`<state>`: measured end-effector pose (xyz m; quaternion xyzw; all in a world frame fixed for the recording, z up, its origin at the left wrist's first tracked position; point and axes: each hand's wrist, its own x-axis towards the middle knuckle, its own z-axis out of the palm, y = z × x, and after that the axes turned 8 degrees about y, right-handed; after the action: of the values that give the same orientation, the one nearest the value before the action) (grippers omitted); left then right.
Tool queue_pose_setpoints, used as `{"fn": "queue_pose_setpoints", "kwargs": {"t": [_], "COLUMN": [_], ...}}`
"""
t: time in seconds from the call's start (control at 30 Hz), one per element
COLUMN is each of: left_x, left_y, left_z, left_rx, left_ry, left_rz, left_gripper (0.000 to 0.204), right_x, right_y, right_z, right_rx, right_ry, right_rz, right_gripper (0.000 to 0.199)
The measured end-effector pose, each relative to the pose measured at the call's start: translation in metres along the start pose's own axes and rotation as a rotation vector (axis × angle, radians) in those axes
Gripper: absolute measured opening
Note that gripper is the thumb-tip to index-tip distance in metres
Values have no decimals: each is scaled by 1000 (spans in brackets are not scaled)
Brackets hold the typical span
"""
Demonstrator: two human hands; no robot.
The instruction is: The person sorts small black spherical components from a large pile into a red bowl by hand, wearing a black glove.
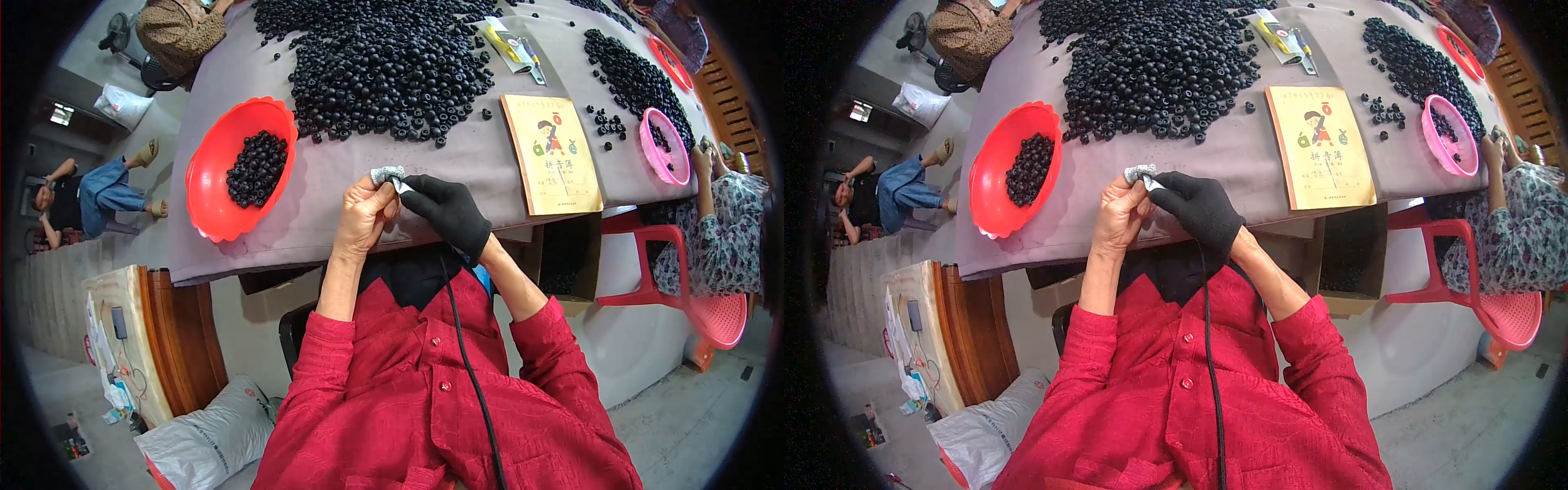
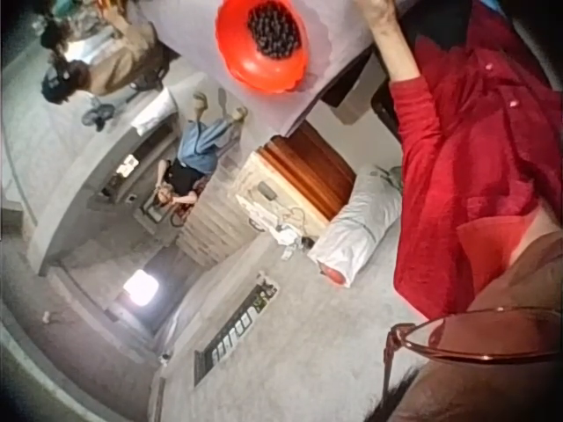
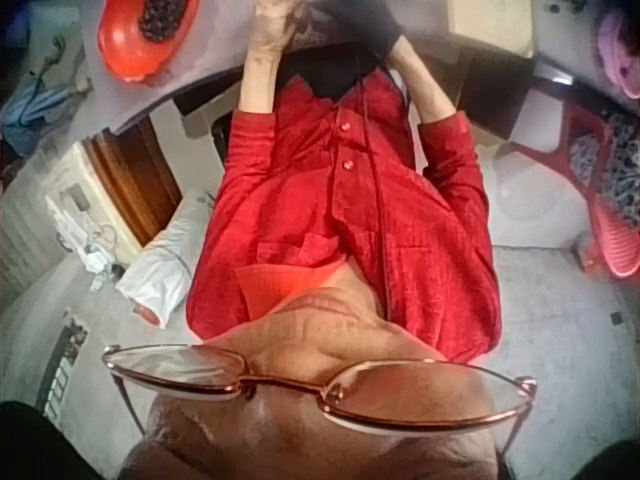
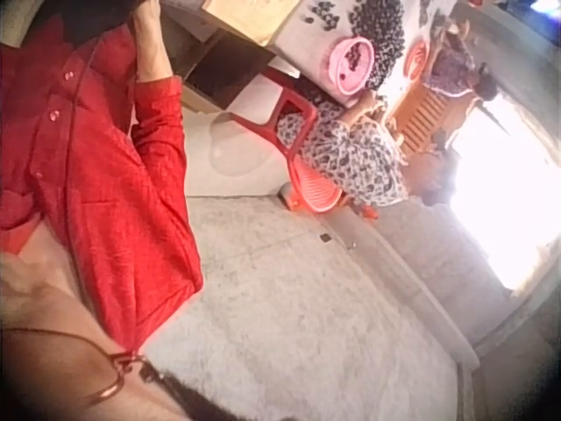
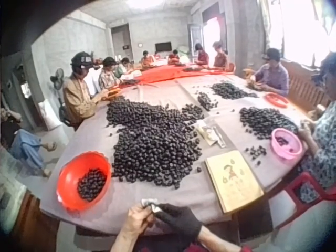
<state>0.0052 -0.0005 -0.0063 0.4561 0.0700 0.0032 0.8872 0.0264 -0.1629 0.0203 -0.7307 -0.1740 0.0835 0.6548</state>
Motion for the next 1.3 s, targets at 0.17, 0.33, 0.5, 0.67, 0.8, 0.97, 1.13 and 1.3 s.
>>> {"fn": "queue_pose_setpoints", "kwargs": {"t": [0.17, 0.33, 0.5, 0.67, 0.8, 0.97, 1.13, 1.3], "left_x": [-1, -2, -1, -2, -1, 1, 1, -8], "left_y": [2, 3, -2, 0, 0, -1, 2, 5], "left_z": [3, 5, -1, -2, -4, -2, 0, 3], "left_rx": [4, 41, -58, -117, -118, -129, -124, 21], "left_ry": [8, -10, -49, -77, -76, -83, -59, 36], "left_rz": [-8, 10, -17, -45, -55, -57, -55, 3], "left_gripper": [13, 14, 18, 17, 17, 18, 16, 15], "right_x": [0, 1, -3, -4, -3, -2, 0, 1], "right_y": [-4, -2, 1, 1, -2, 0, -4, -2], "right_z": [0, 0, -1, -1, -2, -4, -3, -3], "right_rx": [12, 28, 66, 95, 73, 64, 86, 116], "right_ry": [7, 16, -7, -22, -24, -19, -19, 25], "right_rz": [13, 16, 14, 24, 22, 14, 18, 59], "right_gripper": [31, 31, 32, 34, 33, 33, 31, 30]}}
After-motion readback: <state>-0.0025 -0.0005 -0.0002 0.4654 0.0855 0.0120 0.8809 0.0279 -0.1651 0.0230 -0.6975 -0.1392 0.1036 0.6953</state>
